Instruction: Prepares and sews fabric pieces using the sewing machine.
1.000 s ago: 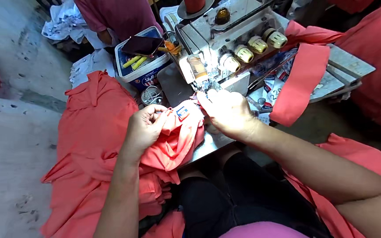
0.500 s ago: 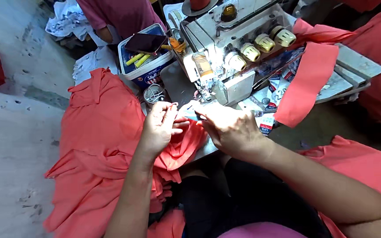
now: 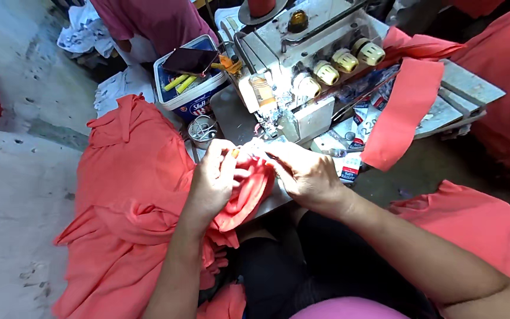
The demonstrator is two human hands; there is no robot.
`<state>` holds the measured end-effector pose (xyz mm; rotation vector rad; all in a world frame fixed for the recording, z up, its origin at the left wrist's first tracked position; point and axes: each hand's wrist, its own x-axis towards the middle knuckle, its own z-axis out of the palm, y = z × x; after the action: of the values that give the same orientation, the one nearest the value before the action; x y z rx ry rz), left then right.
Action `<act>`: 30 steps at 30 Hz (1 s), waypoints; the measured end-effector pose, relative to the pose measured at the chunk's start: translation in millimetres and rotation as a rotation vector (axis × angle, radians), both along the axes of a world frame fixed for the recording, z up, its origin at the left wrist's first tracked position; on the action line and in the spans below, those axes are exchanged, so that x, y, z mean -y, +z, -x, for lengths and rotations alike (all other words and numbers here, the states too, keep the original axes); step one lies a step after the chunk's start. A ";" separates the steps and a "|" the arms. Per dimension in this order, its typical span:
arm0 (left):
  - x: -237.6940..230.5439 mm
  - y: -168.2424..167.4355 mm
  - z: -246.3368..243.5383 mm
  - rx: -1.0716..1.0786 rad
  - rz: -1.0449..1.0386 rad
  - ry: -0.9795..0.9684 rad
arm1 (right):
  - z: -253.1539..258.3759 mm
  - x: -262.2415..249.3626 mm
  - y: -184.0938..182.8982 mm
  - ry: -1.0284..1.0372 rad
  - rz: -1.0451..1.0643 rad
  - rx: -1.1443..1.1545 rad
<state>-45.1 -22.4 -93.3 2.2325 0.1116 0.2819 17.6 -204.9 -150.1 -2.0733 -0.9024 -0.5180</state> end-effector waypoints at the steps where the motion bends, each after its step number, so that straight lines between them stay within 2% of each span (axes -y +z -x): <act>1: -0.1 0.9 3.1 0.064 -0.159 0.054 | 0.9 4.1 -5.3 -0.045 -0.057 -0.062; 3: 2.4 1.1 6.2 0.294 -0.432 0.099 | -4.0 18.5 -17.7 -0.148 -0.195 -0.197; 5: 16.7 -1.9 3.7 0.505 -0.509 0.066 | -21.4 35.6 -30.0 -0.267 -0.355 -0.300; 6: 30.2 -4.7 2.3 0.535 -0.501 0.031 | -33.2 43.8 -33.5 -0.339 -0.420 -0.362; 8: 58.7 -16.2 -1.2 0.455 -0.511 -0.131 | -62.7 55.7 -39.1 -0.504 -0.487 -0.470; 9: 67.8 -21.2 -2.2 0.332 -0.544 -0.292 | -76.5 59.9 -40.1 -0.577 -0.481 -0.515; 11: 72.5 -29.5 -1.1 0.229 -0.533 -0.550 | -87.6 67.4 -40.7 -0.631 -0.367 -0.521; 12: 67.5 -32.9 1.7 0.263 -0.441 -0.571 | -83.0 70.9 -39.5 -0.595 -0.289 -0.449; 13: 57.7 -34.5 6.3 0.310 -0.332 -0.494 | -73.0 73.0 -37.7 -0.543 -0.231 -0.346; 15: 24.5 -33.8 15.2 0.379 -0.139 -0.144 | -40.7 67.2 -36.9 -0.402 -0.226 -0.268; 17: -21.2 -30.6 14.2 0.337 -0.152 0.168 | -0.6 44.5 -38.2 -0.164 -0.273 -0.503; 18: -41.8 -32.9 9.6 0.259 -0.188 0.226 | 16.8 29.2 -40.3 -0.044 -0.273 -0.646; 20: -62.4 -37.5 -1.2 0.054 -0.214 0.175 | 43.9 -3.7 -45.0 0.101 -0.266 -0.766; 23: -61.1 -47.7 -18.1 -0.001 -0.248 0.007 | 56.2 -37.5 -52.1 0.104 -0.260 -0.718; 25: -62.1 -46.7 -24.8 -0.004 -0.249 0.007 | 50.4 -36.5 -50.9 0.112 -0.232 -0.751; 28: -73.3 -18.4 -9.4 0.113 -0.305 0.146 | 48.2 -3.7 -34.8 0.173 -0.234 -0.870; 30: -91.5 15.3 14.3 0.303 -0.374 0.091 | 51.7 24.3 -18.0 0.210 -0.288 -0.929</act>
<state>-59.4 69.1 -78.0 2.5243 -0.0051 0.7381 -34.1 -229.2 -168.2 -1.6402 -0.4320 0.4008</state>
